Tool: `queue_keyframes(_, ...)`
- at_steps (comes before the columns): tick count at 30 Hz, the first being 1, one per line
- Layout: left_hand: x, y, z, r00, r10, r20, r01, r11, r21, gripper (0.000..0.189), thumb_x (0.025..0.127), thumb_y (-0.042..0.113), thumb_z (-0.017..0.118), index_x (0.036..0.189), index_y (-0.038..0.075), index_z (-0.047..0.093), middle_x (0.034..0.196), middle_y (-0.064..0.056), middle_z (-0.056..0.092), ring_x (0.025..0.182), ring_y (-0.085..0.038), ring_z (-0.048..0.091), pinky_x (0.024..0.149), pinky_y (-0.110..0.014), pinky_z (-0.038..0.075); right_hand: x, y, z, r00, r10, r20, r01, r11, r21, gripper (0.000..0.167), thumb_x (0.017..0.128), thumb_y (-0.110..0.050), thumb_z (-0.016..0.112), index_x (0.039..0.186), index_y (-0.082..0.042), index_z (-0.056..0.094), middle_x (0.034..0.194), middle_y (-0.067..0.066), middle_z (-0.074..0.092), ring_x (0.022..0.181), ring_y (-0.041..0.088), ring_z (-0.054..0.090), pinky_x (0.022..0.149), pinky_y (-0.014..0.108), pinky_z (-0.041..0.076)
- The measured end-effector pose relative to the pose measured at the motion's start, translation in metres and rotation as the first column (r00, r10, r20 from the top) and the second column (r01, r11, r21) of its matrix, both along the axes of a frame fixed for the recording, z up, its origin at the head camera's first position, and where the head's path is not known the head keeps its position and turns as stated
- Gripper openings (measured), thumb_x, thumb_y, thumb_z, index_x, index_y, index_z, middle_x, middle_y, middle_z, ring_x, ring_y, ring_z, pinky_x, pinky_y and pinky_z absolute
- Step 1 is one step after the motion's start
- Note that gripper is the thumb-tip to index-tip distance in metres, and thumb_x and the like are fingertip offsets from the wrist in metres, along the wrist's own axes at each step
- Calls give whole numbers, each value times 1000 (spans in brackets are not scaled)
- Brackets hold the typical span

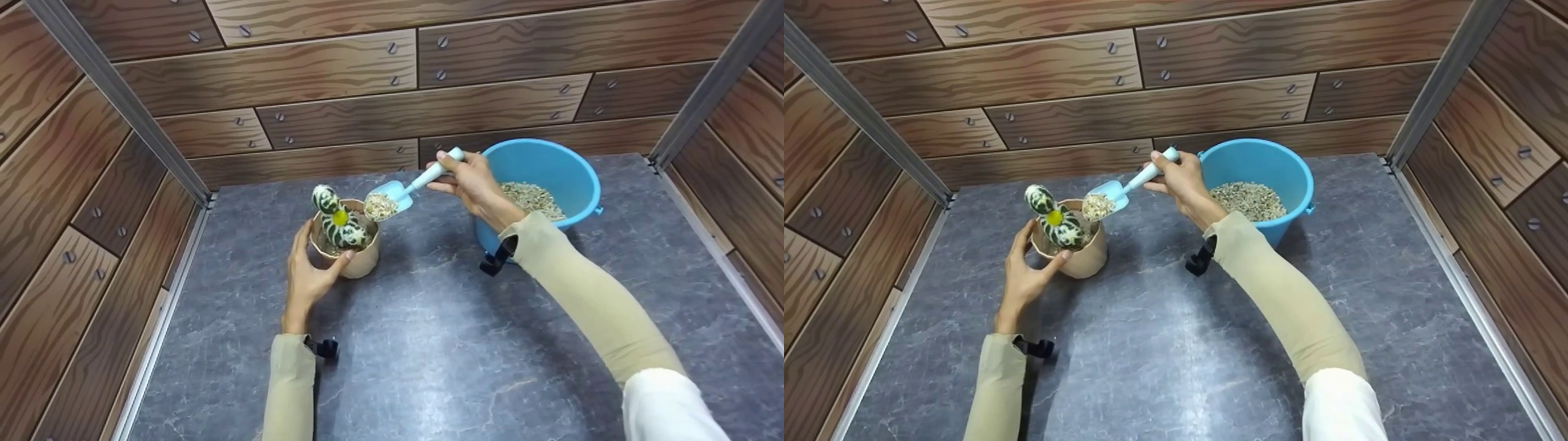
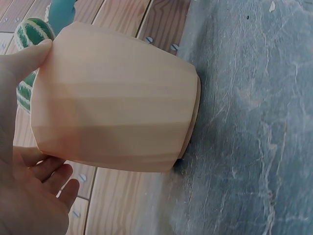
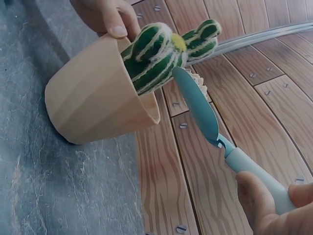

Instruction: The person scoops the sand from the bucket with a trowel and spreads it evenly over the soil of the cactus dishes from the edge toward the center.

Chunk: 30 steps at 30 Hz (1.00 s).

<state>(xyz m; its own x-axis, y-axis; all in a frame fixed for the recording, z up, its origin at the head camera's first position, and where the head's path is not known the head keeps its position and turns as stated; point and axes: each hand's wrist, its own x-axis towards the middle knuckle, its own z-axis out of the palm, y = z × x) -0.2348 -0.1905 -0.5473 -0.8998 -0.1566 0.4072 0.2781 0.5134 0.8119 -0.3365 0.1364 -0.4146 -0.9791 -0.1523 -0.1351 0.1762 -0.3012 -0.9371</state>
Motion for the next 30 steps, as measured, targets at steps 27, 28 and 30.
queue_keyframes(27,-3,-4,-2,999,-45,13,44,999,25,107,79,41,94,163,3,40,164,-17,47,153,-36,43,130,-51,32,0,-19,-19,1000,21,10,-22,995,100,42,111,-18,57,140,13,51,123,20,68,115,36,75,95,36,64)
queue_keyframes(28,-3,-4,-2,999,-44,12,44,999,23,106,79,41,94,163,3,40,164,-17,48,153,-36,44,130,-51,32,0,-19,-20,1000,21,8,-22,994,106,45,112,-19,57,142,14,49,122,20,68,115,36,74,95,36,64)
queue_keyframes(30,-3,-5,-2,999,-45,10,45,999,21,106,79,40,93,163,3,40,164,-17,47,153,-36,44,130,-51,32,0,-20,-21,1000,18,8,-19,993,115,44,112,-19,57,141,13,50,121,20,68,114,35,75,94,36,64)
